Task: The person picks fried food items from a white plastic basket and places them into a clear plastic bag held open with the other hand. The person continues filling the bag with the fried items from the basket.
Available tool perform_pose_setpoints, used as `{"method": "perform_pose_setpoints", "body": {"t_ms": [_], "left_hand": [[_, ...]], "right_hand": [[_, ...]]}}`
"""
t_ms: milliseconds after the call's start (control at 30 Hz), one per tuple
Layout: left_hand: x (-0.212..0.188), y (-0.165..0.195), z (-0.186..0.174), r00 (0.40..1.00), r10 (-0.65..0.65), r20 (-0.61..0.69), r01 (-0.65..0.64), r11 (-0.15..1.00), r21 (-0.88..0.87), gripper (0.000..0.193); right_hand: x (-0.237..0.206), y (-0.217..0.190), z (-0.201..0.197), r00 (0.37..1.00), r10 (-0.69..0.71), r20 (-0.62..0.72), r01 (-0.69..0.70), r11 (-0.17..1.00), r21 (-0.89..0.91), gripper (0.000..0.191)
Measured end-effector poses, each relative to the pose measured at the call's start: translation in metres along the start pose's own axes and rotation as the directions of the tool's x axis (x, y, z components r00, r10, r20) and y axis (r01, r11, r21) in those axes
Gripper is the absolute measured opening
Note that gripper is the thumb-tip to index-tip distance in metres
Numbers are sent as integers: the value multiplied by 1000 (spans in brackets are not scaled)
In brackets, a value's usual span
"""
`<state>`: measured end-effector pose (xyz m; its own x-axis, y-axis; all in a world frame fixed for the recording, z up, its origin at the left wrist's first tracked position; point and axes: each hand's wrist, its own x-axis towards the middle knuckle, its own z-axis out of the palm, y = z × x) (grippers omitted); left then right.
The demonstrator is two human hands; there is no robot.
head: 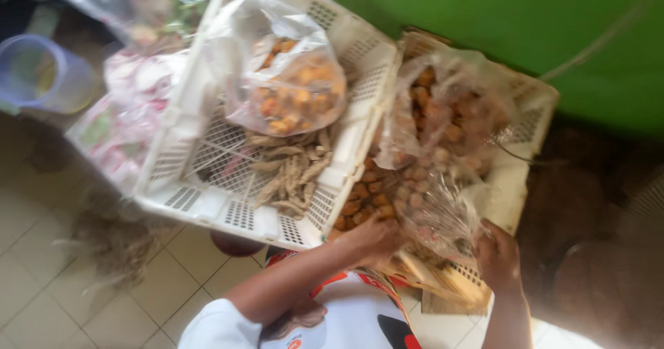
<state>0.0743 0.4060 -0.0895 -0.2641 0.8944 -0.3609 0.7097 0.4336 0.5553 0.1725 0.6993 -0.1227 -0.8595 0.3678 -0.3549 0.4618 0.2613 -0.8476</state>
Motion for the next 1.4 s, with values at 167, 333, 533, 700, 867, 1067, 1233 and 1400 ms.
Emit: {"method": "perform_pose_setpoints", "body": {"t_ms": [167,333,533,700,867,1067,1233,1400], "left_hand": [[-136,13,-34,950,-75,-303,-88,867,-491,50],[-262,-30,-39,695,-508,-509,-171,571,-803,32],[-358,-122,-19,-162,-792,-589,-555,566,-610,21],[-406,-184,19,-294,-878,-378,-672,471,-571,21],[-438,-232,58,-320,-896,-308,-616,444,-651,23],[-430,-273,43,-218,-827,-518,-423,558,-714,27],[-385,-277,-23,-11,-732,-682,-267,659,-703,25],[-348,-242,-99,87,-515,-853,-277,809,-517,20]], "right_hand": [[-6,-43,17,988,58,145,-31,982,-186,35],[-16,-89,27,966,-173,194,243,864,-440,32],[-17,-130,69,930,-308,201,363,684,-632,50],[-17,-156,124,845,-516,137,468,591,-657,51],[-19,-186,192,804,-509,307,590,619,-519,46],[-36,-203,239,850,-406,337,527,645,-553,45],[-47,-197,233,882,-305,360,466,685,-560,47],[-67,-195,219,900,-248,358,410,759,-506,48]]}}
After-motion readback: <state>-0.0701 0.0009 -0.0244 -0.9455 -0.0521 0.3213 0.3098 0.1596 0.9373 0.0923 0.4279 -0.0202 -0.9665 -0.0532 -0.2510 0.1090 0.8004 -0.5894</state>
